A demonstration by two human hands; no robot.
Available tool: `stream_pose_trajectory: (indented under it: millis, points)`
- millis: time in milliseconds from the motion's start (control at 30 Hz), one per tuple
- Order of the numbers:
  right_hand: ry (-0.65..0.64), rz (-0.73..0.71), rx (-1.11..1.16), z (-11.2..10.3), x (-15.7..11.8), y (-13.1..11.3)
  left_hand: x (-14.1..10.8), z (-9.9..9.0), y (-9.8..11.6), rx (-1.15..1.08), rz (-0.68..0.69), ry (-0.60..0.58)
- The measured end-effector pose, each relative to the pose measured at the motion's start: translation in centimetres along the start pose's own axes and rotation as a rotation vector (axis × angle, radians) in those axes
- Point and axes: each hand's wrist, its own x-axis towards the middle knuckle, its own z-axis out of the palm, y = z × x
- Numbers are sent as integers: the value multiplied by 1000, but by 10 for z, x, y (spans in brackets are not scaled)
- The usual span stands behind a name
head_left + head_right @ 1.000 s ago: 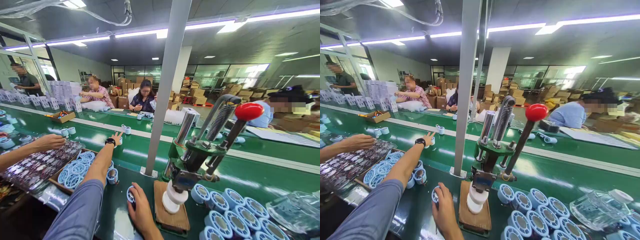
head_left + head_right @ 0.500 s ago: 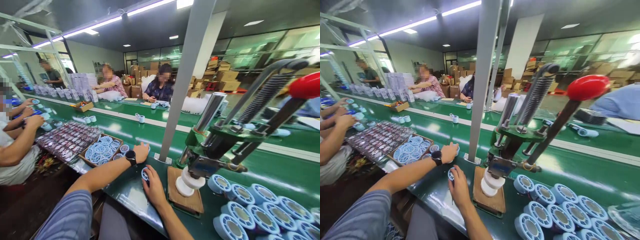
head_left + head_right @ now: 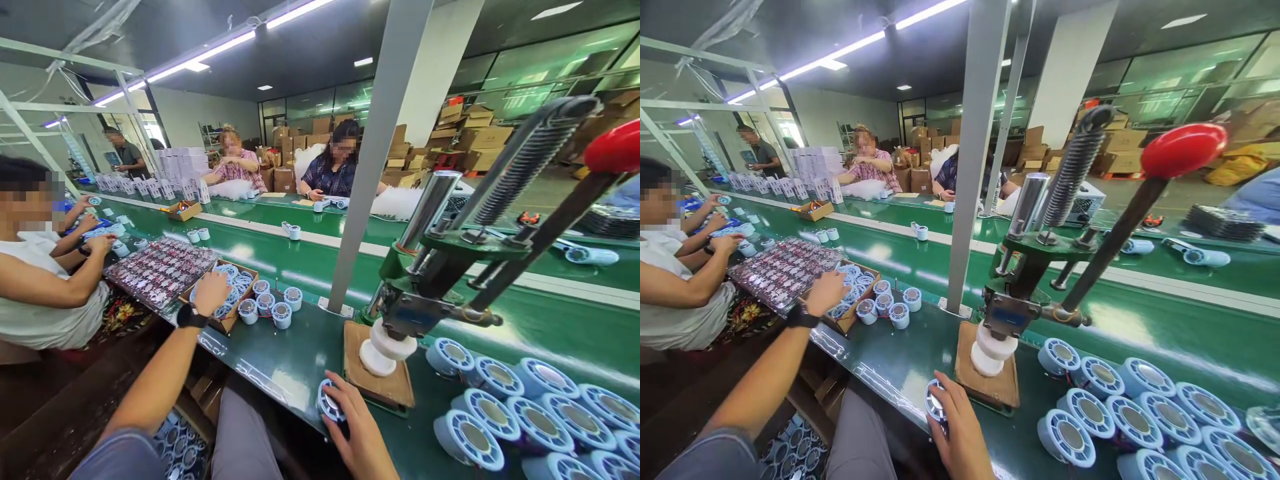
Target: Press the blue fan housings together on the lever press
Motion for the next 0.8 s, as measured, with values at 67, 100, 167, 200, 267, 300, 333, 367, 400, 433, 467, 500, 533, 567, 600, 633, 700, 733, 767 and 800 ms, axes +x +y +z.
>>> stream_pose_trajectory:
  millis: [67,100,167,200,267,300,333,367,400,433,467,500,533,567,600,633,700,733,767,800]
  points:
    - [8,7,-4,-8,-12,-1,1,0,-35,-20,33,-38]
    - [-3,17,1,-11,-15,-1,2,1,-47,-34,59,-50]
    - [-38,50,23,-15,-13,-3,4,2,-61,-61,109,-56]
    - [-58,68,38,-17,-11,-5,5,2,-64,-71,134,-53]
    - [-92,101,63,-20,-5,-8,5,-1,-62,-83,174,-29]
    - [-103,113,73,-22,-3,-10,3,-2,-58,-96,187,14]
    - [-111,121,82,-23,-2,-12,-1,-2,-50,-119,193,79]
    - [-117,126,91,-25,-1,-14,-7,-1,-39,-157,196,153]
    - [-120,130,99,-26,0,-15,-16,4,-24,-214,205,223]
    - [-121,137,105,-27,1,-16,-28,12,-6,-280,226,274]
    - [-119,147,108,-28,2,-17,-44,22,15,-351,266,273]
    - [-114,156,108,-27,2,-17,-62,35,39,-423,342,241]
    - [-106,162,106,-26,2,-17,-81,49,62,-457,430,187]
    - [-94,164,102,-25,1,-16,-99,63,85,-469,487,147]
    - [-83,163,99,-24,1,-16,-115,77,105,-471,513,151]
    - [-72,157,97,-22,0,-15,-127,88,122,-455,506,160]
    - [-52,144,96,-21,-2,-14,-138,104,140,-412,467,169]
    - [-46,138,96,-20,-3,-14,-138,108,141,-406,461,161]
    - [-42,130,96,-21,-4,-13,-136,110,139,-417,478,140]
    - [-37,121,95,-21,-5,-13,-133,110,134,-446,516,107]
